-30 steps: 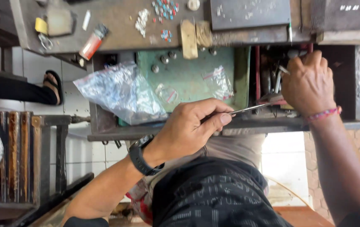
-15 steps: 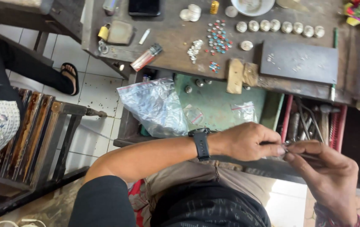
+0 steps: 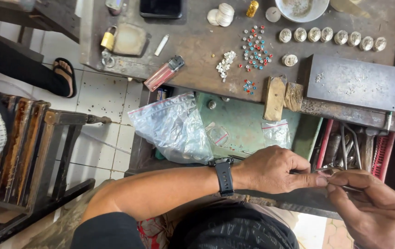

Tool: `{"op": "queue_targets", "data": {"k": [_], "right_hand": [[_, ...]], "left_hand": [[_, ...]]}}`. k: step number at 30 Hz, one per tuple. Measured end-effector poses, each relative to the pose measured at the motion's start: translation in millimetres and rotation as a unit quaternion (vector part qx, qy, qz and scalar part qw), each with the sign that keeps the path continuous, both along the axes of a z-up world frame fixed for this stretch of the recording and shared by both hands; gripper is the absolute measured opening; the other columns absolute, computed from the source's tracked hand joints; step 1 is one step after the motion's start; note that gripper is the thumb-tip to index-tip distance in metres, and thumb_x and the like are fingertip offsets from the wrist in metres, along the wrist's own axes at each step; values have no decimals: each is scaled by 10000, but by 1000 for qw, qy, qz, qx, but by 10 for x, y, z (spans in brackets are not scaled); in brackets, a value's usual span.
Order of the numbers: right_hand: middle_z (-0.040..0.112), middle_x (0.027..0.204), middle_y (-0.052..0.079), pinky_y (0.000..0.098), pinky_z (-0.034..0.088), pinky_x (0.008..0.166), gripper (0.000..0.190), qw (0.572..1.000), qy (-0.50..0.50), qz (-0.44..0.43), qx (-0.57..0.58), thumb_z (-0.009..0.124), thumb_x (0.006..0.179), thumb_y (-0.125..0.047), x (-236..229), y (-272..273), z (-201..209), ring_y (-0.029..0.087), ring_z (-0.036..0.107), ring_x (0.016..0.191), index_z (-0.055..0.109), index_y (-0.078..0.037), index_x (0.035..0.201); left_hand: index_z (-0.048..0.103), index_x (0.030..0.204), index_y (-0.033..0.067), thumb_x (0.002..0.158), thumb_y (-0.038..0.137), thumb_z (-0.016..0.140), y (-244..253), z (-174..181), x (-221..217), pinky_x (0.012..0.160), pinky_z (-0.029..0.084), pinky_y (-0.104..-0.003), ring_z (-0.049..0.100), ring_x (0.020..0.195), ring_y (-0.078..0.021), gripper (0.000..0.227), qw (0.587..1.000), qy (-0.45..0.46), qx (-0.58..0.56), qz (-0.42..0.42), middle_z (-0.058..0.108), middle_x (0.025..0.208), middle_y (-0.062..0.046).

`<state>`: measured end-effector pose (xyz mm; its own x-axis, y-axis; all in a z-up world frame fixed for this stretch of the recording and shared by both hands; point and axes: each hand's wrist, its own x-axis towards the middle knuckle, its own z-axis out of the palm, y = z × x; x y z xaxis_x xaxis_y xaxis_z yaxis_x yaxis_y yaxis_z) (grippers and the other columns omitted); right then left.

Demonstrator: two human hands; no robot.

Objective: Sorting and packing small wooden sticks and beads into plastic bags at a jewelry workshop workbench.

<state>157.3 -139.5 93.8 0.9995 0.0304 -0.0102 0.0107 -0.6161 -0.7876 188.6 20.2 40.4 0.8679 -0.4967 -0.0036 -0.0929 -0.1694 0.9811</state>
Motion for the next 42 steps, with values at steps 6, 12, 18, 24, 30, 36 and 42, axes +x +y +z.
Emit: {"op": "queue_targets", "data": {"k": [6, 12, 18, 24, 30, 36, 42], "right_hand": [[470, 1046, 186, 483, 350, 978, 765, 900, -218, 335, -172, 248, 655, -706, 488, -1828, -936, 348, 454, 1052, 478, -47, 967], [575, 955, 153, 278, 421, 718, 122, 987, -18, 119, -104, 557, 840, 32, 762, -302, -188, 222, 542, 803, 605, 16, 951], [636, 807, 135, 258, 466, 606, 57, 908, -205, 345, -124, 607, 831, 96, 1139, 887, 203, 176, 594, 672, 627, 53, 798], [642, 875, 156, 284, 499, 643, 103, 877, -212, 415, -113, 580, 810, 94, 1346, 1205, 28, 214, 609, 740, 611, 51, 898], [646, 838, 95, 328, 468, 674, 99, 856, -252, 428, -145, 611, 824, 89, 1358, 1305, -62, 241, 570, 745, 616, 9, 883], [642, 838, 106, 329, 451, 684, 82, 843, -266, 447, -135, 616, 839, 81, 1356, 1371, -87, 253, 554, 734, 620, 25, 898], [628, 882, 147, 347, 445, 698, 85, 834, -255, 477, -115, 651, 794, 73, 1406, 1422, -101, 234, 563, 758, 617, 12, 843]], "left_hand": [[242, 475, 116, 682, 645, 163, 21, -19, 31, 373, 248, -354, 326, 356, -179, 574, 997, 4, 64, 42, 270, 381, -28], [246, 511, 168, 768, 587, 193, -256, -582, -163, 354, 202, -254, 191, 359, -71, 495, 997, -69, -19, -18, 202, 444, 72], [596, 760, 71, 749, 526, 230, -61, -243, -36, 509, 428, -510, 602, 690, -376, 583, 971, -36, 211, -107, 647, 728, -134], [601, 794, 62, 787, 481, 275, -2, -259, -41, 463, 451, -475, 609, 646, -352, 531, 968, -77, 203, -123, 648, 735, -128], [622, 761, 70, 792, 440, 343, 6, -332, -53, 425, 416, -465, 595, 614, -358, 465, 977, -93, 162, -102, 639, 676, -116], [628, 735, 74, 794, 433, 350, 8, -357, -50, 429, 421, -450, 595, 595, -323, 458, 975, -104, 167, -101, 627, 642, -103], [629, 761, 57, 792, 427, 355, -19, -416, -74, 444, 435, -455, 605, 630, -323, 462, 978, -102, 153, -98, 637, 666, -104]]}}
